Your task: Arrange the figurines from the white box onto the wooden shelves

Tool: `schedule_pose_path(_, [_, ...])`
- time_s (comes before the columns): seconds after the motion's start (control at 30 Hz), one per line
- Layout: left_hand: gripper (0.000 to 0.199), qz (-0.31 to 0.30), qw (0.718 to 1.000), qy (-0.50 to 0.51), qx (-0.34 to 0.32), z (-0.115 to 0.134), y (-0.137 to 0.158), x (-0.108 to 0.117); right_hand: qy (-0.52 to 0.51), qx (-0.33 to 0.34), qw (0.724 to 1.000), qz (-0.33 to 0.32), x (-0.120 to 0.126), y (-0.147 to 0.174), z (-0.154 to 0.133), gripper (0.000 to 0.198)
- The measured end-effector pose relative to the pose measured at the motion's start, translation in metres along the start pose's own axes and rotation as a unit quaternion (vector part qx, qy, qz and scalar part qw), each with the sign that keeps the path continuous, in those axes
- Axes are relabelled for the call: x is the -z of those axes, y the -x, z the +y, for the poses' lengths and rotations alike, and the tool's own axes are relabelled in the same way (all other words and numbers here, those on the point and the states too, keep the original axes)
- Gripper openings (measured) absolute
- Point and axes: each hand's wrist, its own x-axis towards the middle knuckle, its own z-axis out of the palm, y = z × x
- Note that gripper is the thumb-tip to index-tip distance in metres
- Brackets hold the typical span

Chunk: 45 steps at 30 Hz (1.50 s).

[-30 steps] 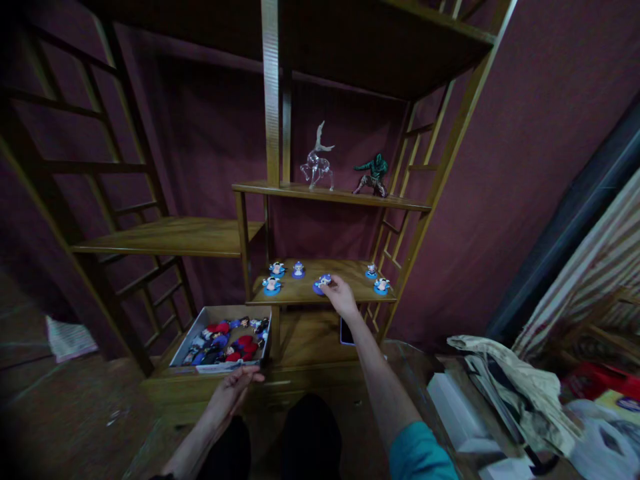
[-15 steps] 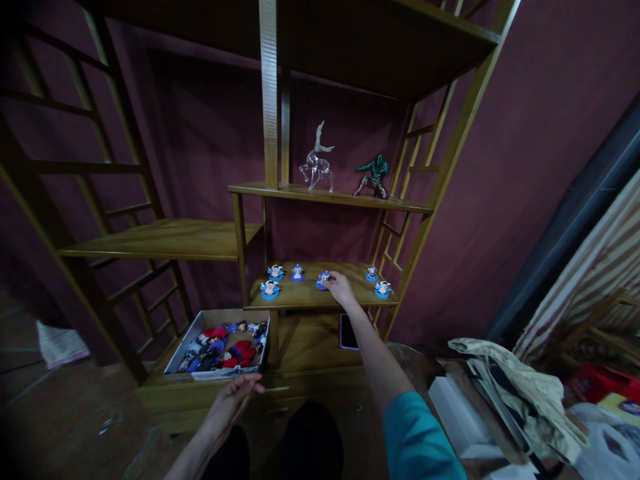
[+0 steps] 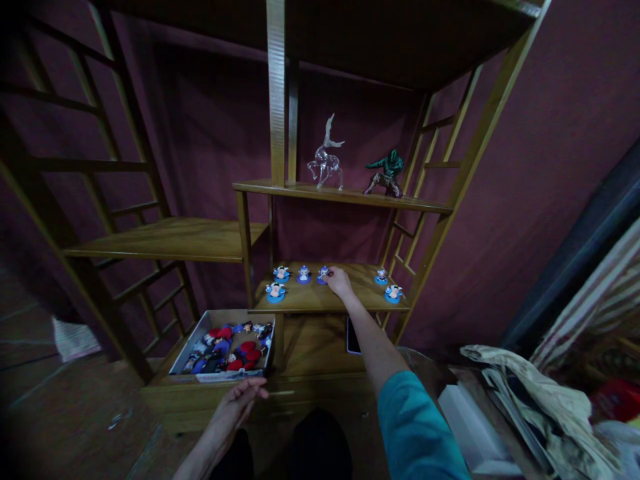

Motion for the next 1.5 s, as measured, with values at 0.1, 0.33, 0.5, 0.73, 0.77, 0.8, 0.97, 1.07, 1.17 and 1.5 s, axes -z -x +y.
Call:
schedule_pose_path(0.1, [0.036,0.005,1.000,0.005,0.001,0.001,0.000,0.000,0.064,-0.008,0.998,-0.015,-0.002,-0.003,0.001,0.018])
schedule_pose_path(0.33, [0.037,0.001,1.000,0.018,0.011,-0.001,-0.003,0.003,0.070,-0.010,0.997,-0.017,-0.006,-0.002,0.005,0.019])
schedule_pose_path(0.5, [0.036,-0.007,1.000,0.029,0.007,-0.004,-0.005,0.006,0.081,-0.001,0.997,-0.019,-0.006,-0.002,0.007,0.019])
schedule_pose_path(0.73, [0.038,0.001,1.000,0.025,-0.006,-0.003,-0.003,0.009,0.082,0.004,0.996,-0.033,-0.008,-0.004,0.011,0.021])
schedule_pose_path(0.77, [0.038,0.002,1.000,0.027,-0.008,-0.003,-0.003,0.010,0.068,0.004,0.997,-0.036,-0.007,-0.004,0.010,0.022])
schedule_pose_path(0.8, [0.038,0.003,1.000,0.028,-0.008,-0.003,-0.003,0.010,0.051,0.004,0.998,-0.037,-0.006,-0.002,0.009,0.024])
schedule_pose_path(0.97, [0.039,0.031,0.999,0.033,-0.019,0.001,0.000,0.013,-0.040,0.079,0.992,0.093,0.005,0.039,-0.011,0.031])
schedule_pose_path(1.07, [0.038,0.054,0.997,0.039,-0.030,0.004,0.001,0.019,-0.077,0.128,0.978,0.148,0.002,0.097,-0.025,0.030])
schedule_pose_path(1.17, [0.036,0.083,0.993,0.065,-0.050,0.007,0.002,0.027,-0.105,0.127,0.983,0.081,-0.017,0.168,-0.033,0.024])
schedule_pose_path(1.5, [0.031,0.251,0.950,0.171,-0.070,0.007,-0.021,0.058,-0.110,0.098,0.974,-0.174,-0.114,0.254,-0.031,0.029])
